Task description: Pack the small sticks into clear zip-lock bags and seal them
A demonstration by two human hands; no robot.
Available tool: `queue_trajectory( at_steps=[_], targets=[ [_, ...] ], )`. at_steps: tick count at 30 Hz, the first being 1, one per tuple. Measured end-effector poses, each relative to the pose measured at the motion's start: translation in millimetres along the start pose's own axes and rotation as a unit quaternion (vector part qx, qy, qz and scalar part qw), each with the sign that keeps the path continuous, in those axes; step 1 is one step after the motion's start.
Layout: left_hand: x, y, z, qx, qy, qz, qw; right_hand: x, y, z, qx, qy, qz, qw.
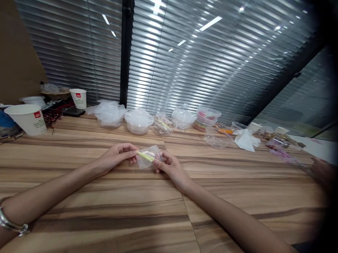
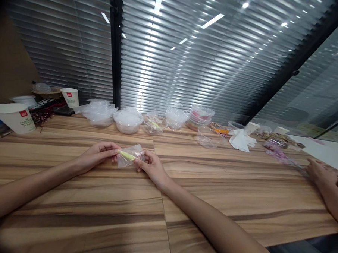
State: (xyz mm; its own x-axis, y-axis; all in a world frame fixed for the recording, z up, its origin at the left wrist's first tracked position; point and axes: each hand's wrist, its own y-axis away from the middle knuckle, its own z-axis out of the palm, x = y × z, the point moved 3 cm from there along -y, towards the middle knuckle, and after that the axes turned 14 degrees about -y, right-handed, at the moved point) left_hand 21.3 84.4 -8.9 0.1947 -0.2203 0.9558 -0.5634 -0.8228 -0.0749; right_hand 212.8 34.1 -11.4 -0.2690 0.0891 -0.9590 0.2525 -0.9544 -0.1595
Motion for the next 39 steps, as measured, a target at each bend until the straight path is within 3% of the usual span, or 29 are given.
queue_trajectory(
  at_steps=[17,32,39],
  targets=[
    [-0.9,1.3,1.3,0.006,-0.032,-0.01,0.999,3.4,0.9,-6.4,0.001,0.065,-0.003,0.998],
    [0.9,0.7,2.6,0.001,-0.028,0.002,1.0,3.3,-0.7,-3.6,0.013,0.042,-0.011,0.999],
    [3.0,1.8,6.3,-0.055,-0.037,0.026,0.997,0.2,-1.6,-6.5,0.04,0.081,-0.027,0.996]
  ],
)
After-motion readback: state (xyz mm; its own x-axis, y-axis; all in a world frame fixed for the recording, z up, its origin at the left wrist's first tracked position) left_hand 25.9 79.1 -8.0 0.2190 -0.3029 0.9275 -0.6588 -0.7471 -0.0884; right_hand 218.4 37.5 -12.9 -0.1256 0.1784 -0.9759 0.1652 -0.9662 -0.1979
